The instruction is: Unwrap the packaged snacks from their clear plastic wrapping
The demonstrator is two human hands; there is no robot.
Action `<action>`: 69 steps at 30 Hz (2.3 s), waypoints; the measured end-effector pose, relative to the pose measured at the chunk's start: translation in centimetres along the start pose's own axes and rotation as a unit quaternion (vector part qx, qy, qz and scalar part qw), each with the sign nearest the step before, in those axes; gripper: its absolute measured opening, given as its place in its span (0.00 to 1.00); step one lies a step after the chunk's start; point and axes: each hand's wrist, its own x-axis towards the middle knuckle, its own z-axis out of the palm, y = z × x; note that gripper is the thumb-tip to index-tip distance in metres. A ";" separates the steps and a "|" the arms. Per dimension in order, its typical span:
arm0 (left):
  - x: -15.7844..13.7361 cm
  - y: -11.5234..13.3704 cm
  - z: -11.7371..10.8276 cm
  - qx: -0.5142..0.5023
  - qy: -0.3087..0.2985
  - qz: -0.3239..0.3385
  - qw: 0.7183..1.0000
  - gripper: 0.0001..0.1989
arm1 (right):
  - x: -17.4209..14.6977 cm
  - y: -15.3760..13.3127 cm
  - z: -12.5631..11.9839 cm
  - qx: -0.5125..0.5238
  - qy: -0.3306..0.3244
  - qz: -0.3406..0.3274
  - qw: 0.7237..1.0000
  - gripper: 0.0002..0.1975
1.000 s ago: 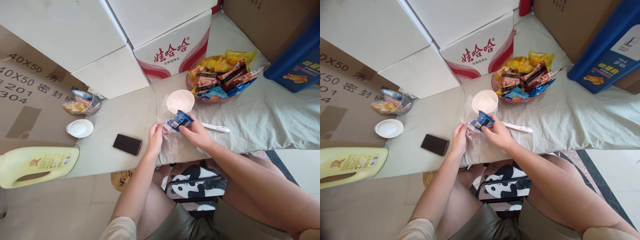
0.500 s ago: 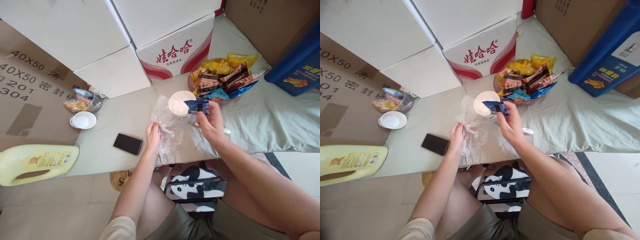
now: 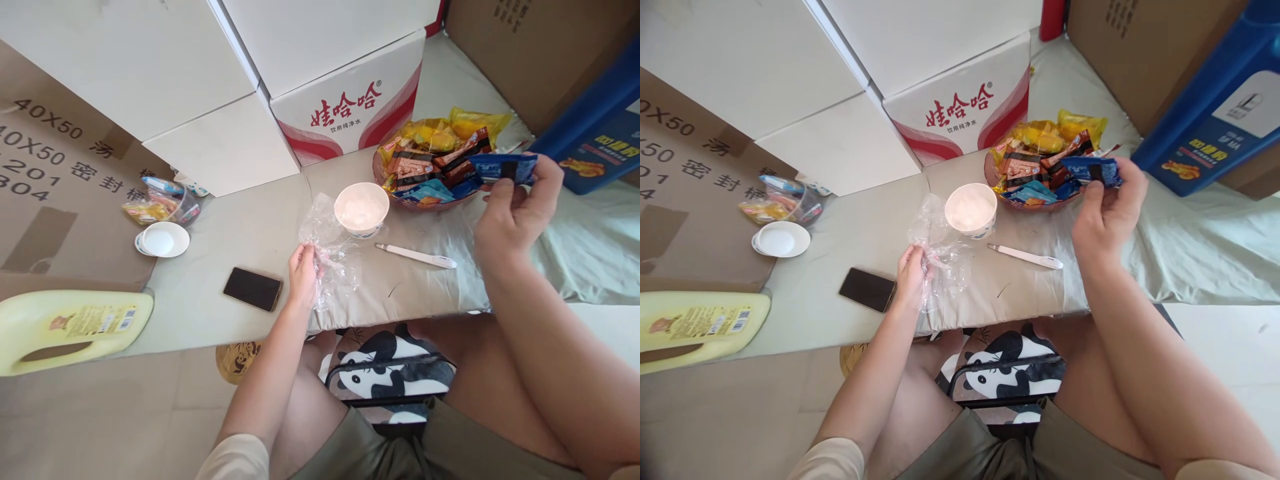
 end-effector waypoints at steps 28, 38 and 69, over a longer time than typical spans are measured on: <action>-1.1 2.1 -1.3 -0.157 -0.086 -0.162 0.970 0.12 | -4.6 -9.5 0.3 0.010 -0.291 0.030 0.956 0.17; -1.3 1.0 -0.2 -0.065 -0.105 -0.077 0.989 0.23 | -9.1 -11.6 2.7 0.376 -0.404 0.247 0.796 0.39; 0.0 0.8 -1.8 0.077 -0.028 0.029 0.996 0.19 | -6.9 -10.3 2.8 0.143 -0.320 0.180 0.919 0.15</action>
